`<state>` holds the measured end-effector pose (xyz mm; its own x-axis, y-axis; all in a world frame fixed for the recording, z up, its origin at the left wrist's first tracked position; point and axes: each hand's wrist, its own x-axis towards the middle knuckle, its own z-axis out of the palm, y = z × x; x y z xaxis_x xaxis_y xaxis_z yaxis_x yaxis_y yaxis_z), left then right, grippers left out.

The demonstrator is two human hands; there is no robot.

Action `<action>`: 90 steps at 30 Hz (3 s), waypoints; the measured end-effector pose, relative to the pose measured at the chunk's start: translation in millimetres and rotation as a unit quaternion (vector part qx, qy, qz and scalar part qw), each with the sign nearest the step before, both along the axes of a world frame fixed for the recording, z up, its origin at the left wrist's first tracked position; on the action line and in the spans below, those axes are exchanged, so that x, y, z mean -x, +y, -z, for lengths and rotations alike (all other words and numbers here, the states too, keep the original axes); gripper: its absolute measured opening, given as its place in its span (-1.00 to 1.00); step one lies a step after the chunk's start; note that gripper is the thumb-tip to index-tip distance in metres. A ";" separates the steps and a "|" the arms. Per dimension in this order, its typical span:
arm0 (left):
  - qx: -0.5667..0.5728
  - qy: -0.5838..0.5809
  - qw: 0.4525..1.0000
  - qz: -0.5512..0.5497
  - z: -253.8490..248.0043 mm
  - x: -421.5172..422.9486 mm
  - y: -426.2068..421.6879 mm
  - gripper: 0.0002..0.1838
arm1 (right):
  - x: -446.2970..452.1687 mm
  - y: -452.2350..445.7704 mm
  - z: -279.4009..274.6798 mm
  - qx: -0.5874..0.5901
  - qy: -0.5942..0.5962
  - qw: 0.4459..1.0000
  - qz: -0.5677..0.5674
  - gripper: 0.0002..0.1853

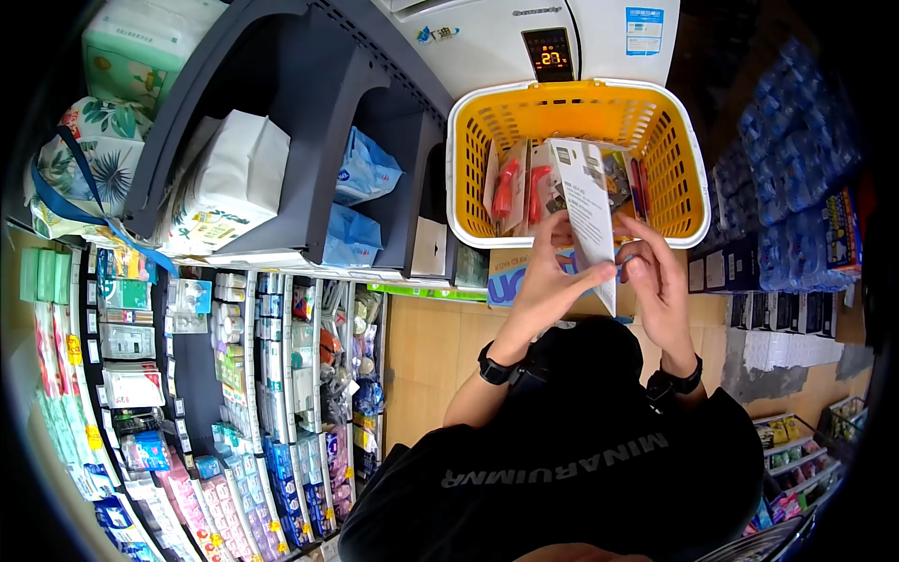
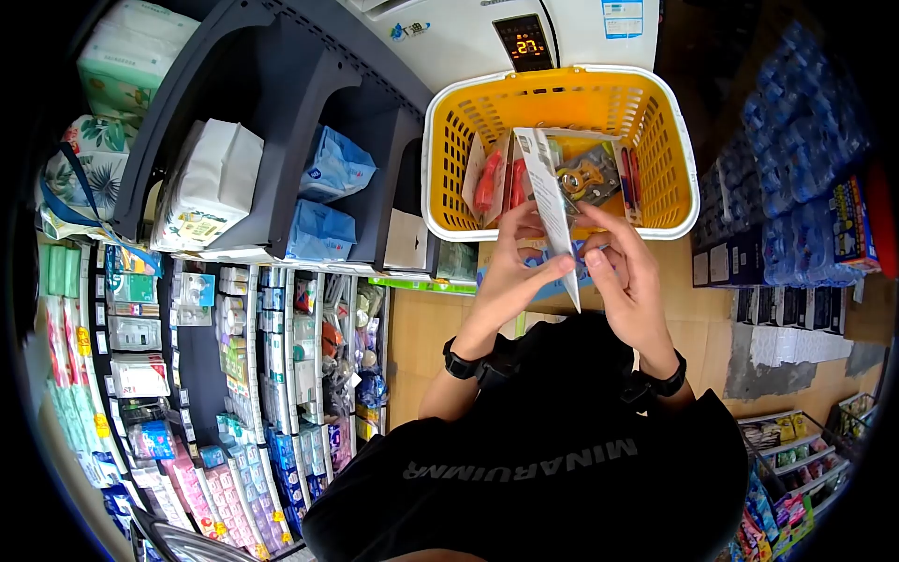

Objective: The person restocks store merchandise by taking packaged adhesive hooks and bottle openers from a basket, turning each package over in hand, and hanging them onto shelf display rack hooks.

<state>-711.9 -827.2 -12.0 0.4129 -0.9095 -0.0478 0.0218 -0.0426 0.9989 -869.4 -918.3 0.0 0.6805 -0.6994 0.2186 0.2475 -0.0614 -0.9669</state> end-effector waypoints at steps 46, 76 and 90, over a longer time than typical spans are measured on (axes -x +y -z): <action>0.052 -0.004 0.992 -0.118 -10.7 -32.6 24.1 -0.79 | 4.0 -18.4 20.0 -0.013 0.047 0.991 0.128 -0.74; 0.060 0.015 0.995 -0.083 -9.9 -44.1 30.1 -0.79 | -5.6 -16.5 19.3 0.025 0.043 0.991 0.127 -0.68; 0.082 0.072 0.994 0.009 -8.4 -33.8 25.3 -0.59 | -9.4 -9.6 19.1 0.073 0.100 0.991 0.054 -0.20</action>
<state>-678.1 -801.9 -3.7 0.3962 -0.9171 0.0440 0.1661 0.1187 0.9789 -859.9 -927.9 -19.1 0.6439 -0.7408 0.1913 0.0364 -0.2201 -0.9748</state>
